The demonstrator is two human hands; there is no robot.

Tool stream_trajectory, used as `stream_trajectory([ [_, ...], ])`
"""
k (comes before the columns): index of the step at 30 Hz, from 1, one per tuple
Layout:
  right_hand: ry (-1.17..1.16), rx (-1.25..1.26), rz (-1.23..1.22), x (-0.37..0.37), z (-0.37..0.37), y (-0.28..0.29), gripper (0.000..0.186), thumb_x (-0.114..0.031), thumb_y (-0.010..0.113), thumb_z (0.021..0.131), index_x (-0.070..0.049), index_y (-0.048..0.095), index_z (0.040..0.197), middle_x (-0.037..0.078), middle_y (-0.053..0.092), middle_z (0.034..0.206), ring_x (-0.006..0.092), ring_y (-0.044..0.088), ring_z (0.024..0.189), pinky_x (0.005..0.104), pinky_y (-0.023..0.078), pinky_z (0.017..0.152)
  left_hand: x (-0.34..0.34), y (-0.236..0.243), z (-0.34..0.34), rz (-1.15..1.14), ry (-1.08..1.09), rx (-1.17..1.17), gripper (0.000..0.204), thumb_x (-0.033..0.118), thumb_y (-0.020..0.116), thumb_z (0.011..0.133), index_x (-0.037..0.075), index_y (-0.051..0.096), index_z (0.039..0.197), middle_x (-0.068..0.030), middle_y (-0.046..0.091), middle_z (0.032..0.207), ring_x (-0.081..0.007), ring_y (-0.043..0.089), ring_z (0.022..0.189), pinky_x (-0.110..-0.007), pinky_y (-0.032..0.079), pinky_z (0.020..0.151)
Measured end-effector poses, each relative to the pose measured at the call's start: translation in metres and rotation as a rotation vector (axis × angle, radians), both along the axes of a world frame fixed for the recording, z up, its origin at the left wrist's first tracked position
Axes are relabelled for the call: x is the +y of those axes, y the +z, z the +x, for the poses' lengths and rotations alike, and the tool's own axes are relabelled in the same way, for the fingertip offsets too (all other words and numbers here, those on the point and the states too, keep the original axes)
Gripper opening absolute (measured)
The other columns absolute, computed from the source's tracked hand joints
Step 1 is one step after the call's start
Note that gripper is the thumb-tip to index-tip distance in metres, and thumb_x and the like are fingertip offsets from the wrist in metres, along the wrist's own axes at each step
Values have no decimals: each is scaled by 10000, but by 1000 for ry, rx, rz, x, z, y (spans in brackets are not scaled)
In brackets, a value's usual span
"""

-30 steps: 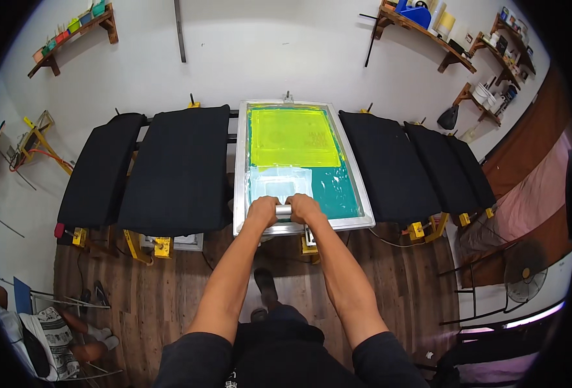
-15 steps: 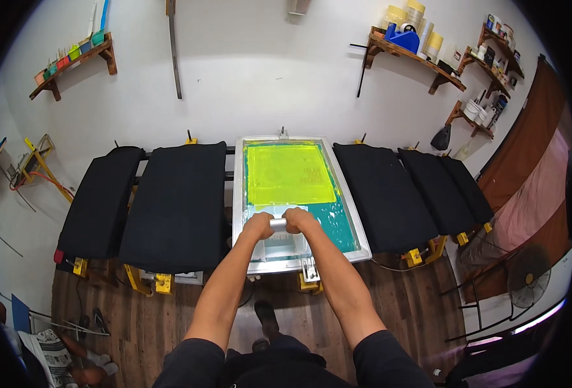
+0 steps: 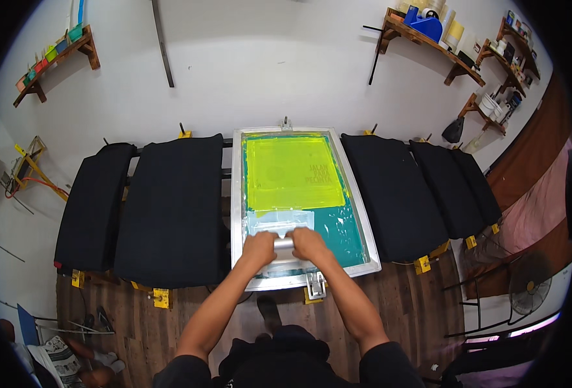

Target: The recorder is screen printing a design onto black t-shirts using a manual squeegee and a screen printing press.

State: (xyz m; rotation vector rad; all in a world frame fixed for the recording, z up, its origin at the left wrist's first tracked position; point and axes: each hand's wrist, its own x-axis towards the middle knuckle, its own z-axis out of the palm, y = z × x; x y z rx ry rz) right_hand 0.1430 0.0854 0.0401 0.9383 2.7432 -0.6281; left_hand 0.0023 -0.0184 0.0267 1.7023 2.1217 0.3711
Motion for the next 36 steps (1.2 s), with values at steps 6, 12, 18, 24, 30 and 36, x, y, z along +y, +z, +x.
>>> stream_trajectory([
  [6,-37,285,192,-32,20,-47,299,-1,601,774,-84,640,1059,136,615,1076,340,598,1025,502,519,757,-27,-49,20,278,53,-46,351,-15,611,746,83,667,1079,-149,646,993,-342,645,927,-472,483,808],
  [12,12,9,7,-47,40,-2,368,-57,718,686,-129,701,1047,138,672,1012,348,654,955,480,537,796,-46,-1,29,-38,-65,-128,382,64,670,692,122,724,1066,-166,697,947,-339,679,905,-480,522,791],
  [18,-23,11,117,36,-2,-4,374,-40,703,689,-137,706,1051,149,685,983,355,670,941,466,549,804,45,-14,-5,59,-10,-71,363,52,675,712,118,717,1067,-163,693,957,-349,677,921,-483,531,799],
  [24,-53,220,78,6,30,-32,367,2,703,636,-57,686,998,211,659,930,412,638,891,477,533,804,15,-26,22,68,-11,-69,382,43,705,702,96,711,1081,-172,678,981,-350,672,933,-481,515,813],
  [30,-34,153,-85,-25,52,-18,360,2,686,614,-40,704,972,236,673,892,405,654,889,473,532,822,-18,-3,34,-72,-136,-67,362,76,690,694,146,730,1048,-155,708,940,-340,684,896,-480,509,804],
  [36,27,57,9,26,-15,-11,339,-53,693,708,-110,704,1042,166,706,986,356,681,936,468,561,809,25,-9,-16,50,38,-36,353,51,678,696,139,732,1034,-142,722,930,-327,691,917,-492,512,826],
])
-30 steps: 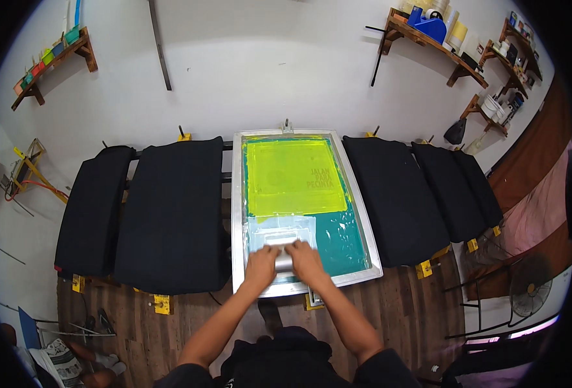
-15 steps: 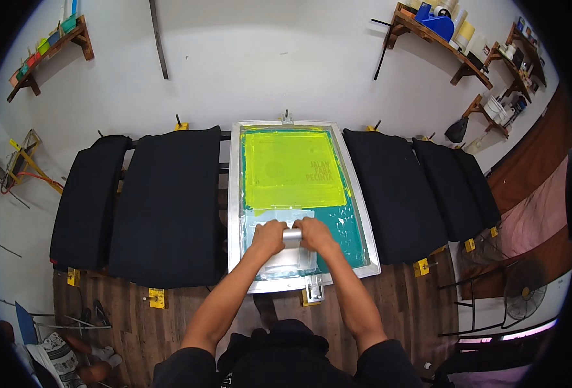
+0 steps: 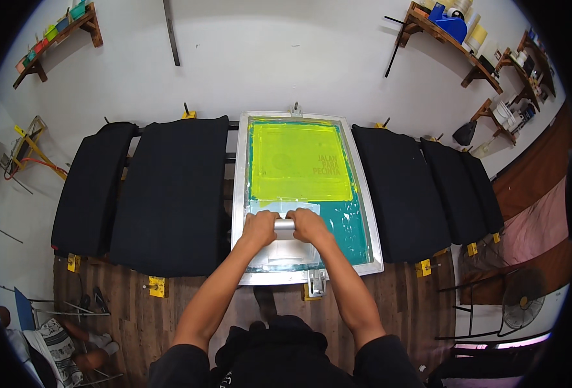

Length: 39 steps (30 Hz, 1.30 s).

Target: The recorder is screen printing a design onto black t-shirts using a manual squeegee and a screen printing press.

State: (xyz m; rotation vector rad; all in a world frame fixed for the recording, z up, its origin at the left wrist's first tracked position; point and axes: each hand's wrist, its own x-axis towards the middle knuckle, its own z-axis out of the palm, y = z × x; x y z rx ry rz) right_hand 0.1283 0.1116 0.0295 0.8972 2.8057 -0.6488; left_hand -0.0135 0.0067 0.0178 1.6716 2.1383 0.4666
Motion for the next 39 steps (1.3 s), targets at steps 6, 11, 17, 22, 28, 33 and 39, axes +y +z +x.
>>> stream_trajectory([
  [6,-24,201,111,-64,41,-28,469,53,669,676,-89,607,1119,142,601,1085,376,584,1022,482,539,810,-65,-38,44,215,10,15,446,-7,694,665,91,659,1099,-154,628,973,-358,644,903,-483,489,786],
  [11,12,27,-74,-72,55,4,396,-8,674,662,-88,685,1050,181,648,1000,391,627,951,465,529,839,-77,-1,45,-33,-86,-67,361,84,666,711,121,702,1069,-159,666,942,-353,660,893,-476,512,771],
  [17,-14,-29,37,11,-14,-1,324,-60,702,700,-148,725,1010,146,723,954,345,695,905,452,569,779,14,-11,-17,-108,-7,-36,314,114,706,712,126,730,1025,-161,723,971,-337,698,926,-462,555,825],
  [22,-50,-142,-13,19,-26,-9,324,-21,659,699,-126,723,999,150,717,956,333,689,924,439,567,781,24,-20,-18,-109,60,-123,336,48,693,696,104,726,1026,-190,718,972,-358,691,938,-438,549,859],
  [28,-83,88,53,-24,8,-20,340,-22,705,682,-83,721,1016,209,668,995,382,658,944,438,562,825,-19,-27,8,55,-12,-42,338,48,727,698,114,711,1028,-177,657,992,-363,664,947,-460,545,837],
  [33,-123,175,30,-90,56,-22,431,49,716,594,-46,722,1015,214,664,990,407,627,951,459,525,868,-83,-23,54,44,-22,-108,385,10,704,671,81,708,1049,-195,654,972,-386,655,930,-458,533,838],
  [39,24,-124,-107,-28,21,1,335,-75,678,680,-131,745,1004,177,721,912,361,695,890,462,561,798,-34,1,19,-187,-24,-143,330,72,677,672,73,722,999,-211,714,918,-395,691,886,-458,560,812],
])
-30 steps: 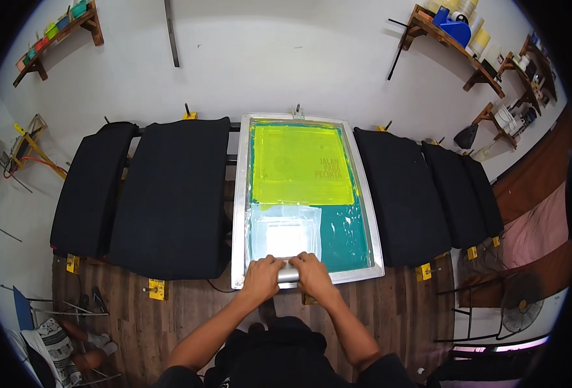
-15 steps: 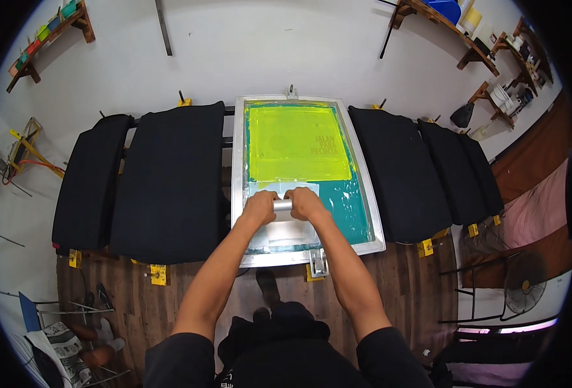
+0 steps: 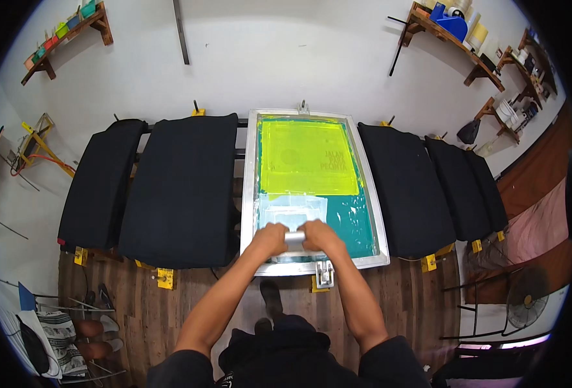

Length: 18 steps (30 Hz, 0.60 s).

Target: The recorder is screen printing a design onto black t-shirts using a manual squeegee and a screen printing press.

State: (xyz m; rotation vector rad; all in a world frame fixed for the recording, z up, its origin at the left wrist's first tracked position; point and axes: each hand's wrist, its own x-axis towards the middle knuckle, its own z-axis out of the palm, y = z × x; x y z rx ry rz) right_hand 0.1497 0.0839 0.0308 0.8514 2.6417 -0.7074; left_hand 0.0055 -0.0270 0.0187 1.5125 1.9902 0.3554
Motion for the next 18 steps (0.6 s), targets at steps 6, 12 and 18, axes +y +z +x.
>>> stream_trajectory([
  [6,-49,159,225,5,-12,-21,306,-37,667,763,-131,666,1054,141,640,1044,357,639,977,477,552,779,5,-31,2,374,114,66,394,-41,652,688,59,678,1068,-202,643,1002,-402,631,947,-475,517,831],
  [12,-84,220,115,-65,42,-11,337,-13,633,757,-80,672,1084,156,621,1082,367,604,1022,507,542,792,-55,-13,39,225,16,16,414,-8,693,659,68,700,1066,-184,649,1012,-377,649,941,-467,526,822],
  [18,-29,133,137,25,-20,8,365,-50,686,679,-120,718,1036,175,713,930,362,692,890,468,561,789,32,-4,-24,176,-18,90,343,51,660,693,109,725,1025,-205,709,917,-386,688,884,-457,555,810],
])
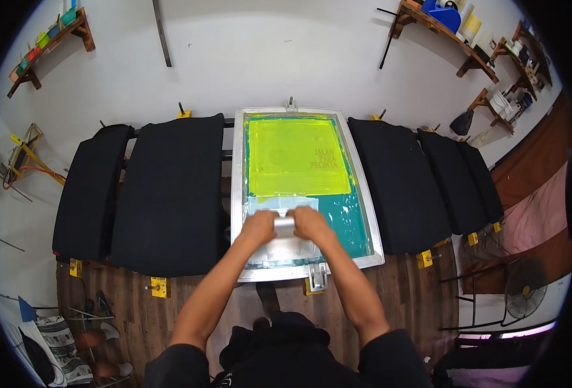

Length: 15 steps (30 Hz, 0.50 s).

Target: The recorder is screen printing a design onto black t-shirts using a manual squeegee and a screen printing press.

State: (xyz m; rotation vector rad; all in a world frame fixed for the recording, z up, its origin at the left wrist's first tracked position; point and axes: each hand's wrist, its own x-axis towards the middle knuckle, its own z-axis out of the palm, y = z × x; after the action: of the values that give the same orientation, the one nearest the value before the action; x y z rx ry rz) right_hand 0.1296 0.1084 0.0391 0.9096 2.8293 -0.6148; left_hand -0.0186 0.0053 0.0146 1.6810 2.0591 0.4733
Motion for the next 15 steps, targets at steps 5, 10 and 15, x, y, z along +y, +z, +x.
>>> stream_trajectory([
  [5,-41,-71,-36,15,-12,-16,386,-52,718,655,-97,707,1038,174,702,949,358,681,908,445,560,804,16,-15,-4,-35,62,-106,339,16,702,687,85,715,1018,-186,704,971,-362,684,934,-447,550,841],
  [10,-73,145,15,-35,27,-35,407,-26,768,599,-54,692,998,191,658,983,391,621,952,449,530,855,-34,-21,35,139,76,-59,288,23,694,727,76,695,1010,-193,649,953,-383,668,893,-467,546,789],
  [15,-69,121,-79,-78,58,-20,431,20,711,603,-42,709,1030,196,662,992,399,618,953,453,526,867,-76,-2,60,-25,48,-94,376,4,686,679,85,700,1046,-170,661,979,-375,648,955,-478,530,814],
])
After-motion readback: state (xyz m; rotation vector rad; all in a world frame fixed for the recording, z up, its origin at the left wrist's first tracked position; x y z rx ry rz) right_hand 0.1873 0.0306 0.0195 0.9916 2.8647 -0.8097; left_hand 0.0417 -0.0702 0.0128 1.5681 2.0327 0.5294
